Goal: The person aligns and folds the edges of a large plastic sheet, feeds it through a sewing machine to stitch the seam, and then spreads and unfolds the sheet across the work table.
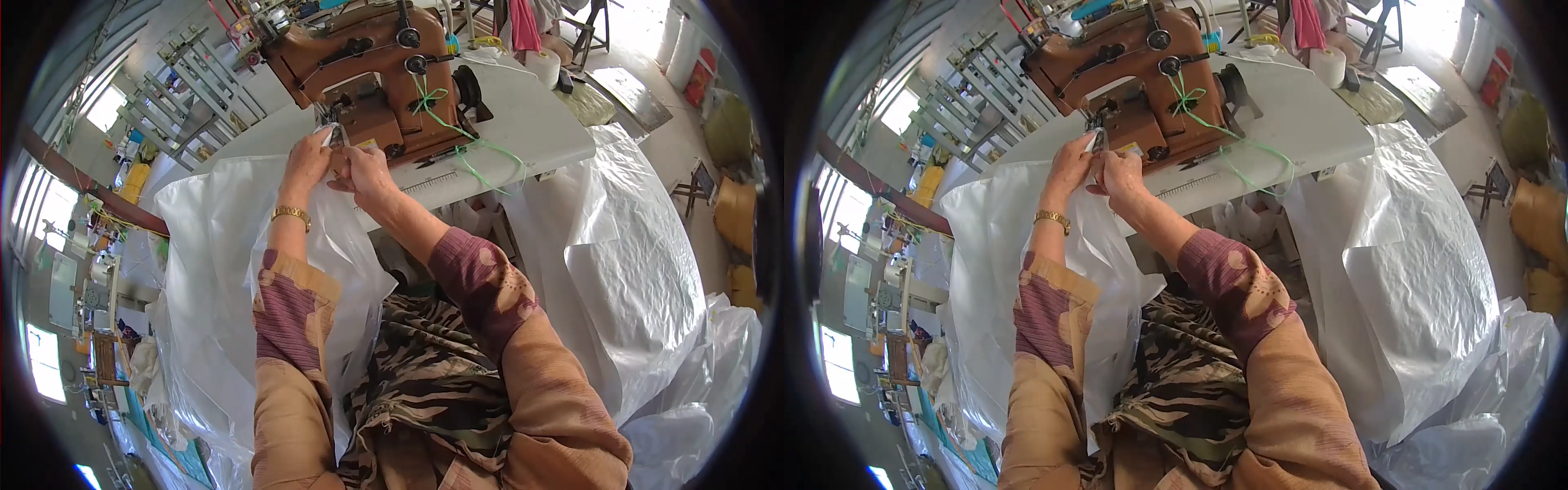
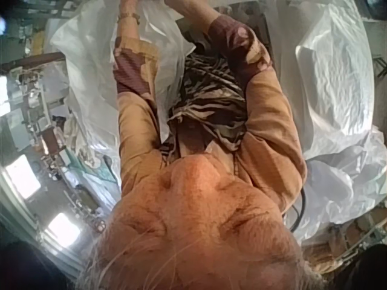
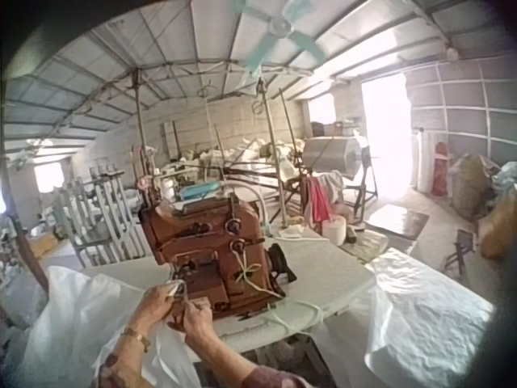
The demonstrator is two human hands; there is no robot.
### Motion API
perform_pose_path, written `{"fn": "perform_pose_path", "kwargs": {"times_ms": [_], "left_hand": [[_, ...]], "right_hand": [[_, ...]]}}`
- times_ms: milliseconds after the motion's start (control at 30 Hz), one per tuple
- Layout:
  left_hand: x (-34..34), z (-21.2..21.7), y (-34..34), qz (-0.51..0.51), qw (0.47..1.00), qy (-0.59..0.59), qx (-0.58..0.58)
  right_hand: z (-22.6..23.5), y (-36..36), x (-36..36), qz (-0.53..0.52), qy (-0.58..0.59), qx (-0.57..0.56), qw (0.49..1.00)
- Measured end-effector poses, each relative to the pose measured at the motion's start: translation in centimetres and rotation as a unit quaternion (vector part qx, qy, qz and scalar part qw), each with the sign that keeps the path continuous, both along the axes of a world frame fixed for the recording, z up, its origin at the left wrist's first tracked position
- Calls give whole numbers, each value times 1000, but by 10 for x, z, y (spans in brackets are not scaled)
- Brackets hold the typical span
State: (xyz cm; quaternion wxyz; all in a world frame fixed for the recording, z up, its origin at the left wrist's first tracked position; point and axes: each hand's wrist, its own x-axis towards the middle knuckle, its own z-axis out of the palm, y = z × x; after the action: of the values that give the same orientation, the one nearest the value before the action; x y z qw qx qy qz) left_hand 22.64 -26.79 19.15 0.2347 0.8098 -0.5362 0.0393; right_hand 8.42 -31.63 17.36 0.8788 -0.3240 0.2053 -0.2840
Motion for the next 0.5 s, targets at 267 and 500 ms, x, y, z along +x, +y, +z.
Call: {"fn": "perform_pose_path", "kwargs": {"times_ms": [267,500], "left_hand": [[-4,1,0,8,997,-72,21],[-11,3,0,18,995,-88,32]], "right_hand": [[-5,5,8,-19,-2,-31,999],[-17,12,21,-77,23,-66,995]]}}
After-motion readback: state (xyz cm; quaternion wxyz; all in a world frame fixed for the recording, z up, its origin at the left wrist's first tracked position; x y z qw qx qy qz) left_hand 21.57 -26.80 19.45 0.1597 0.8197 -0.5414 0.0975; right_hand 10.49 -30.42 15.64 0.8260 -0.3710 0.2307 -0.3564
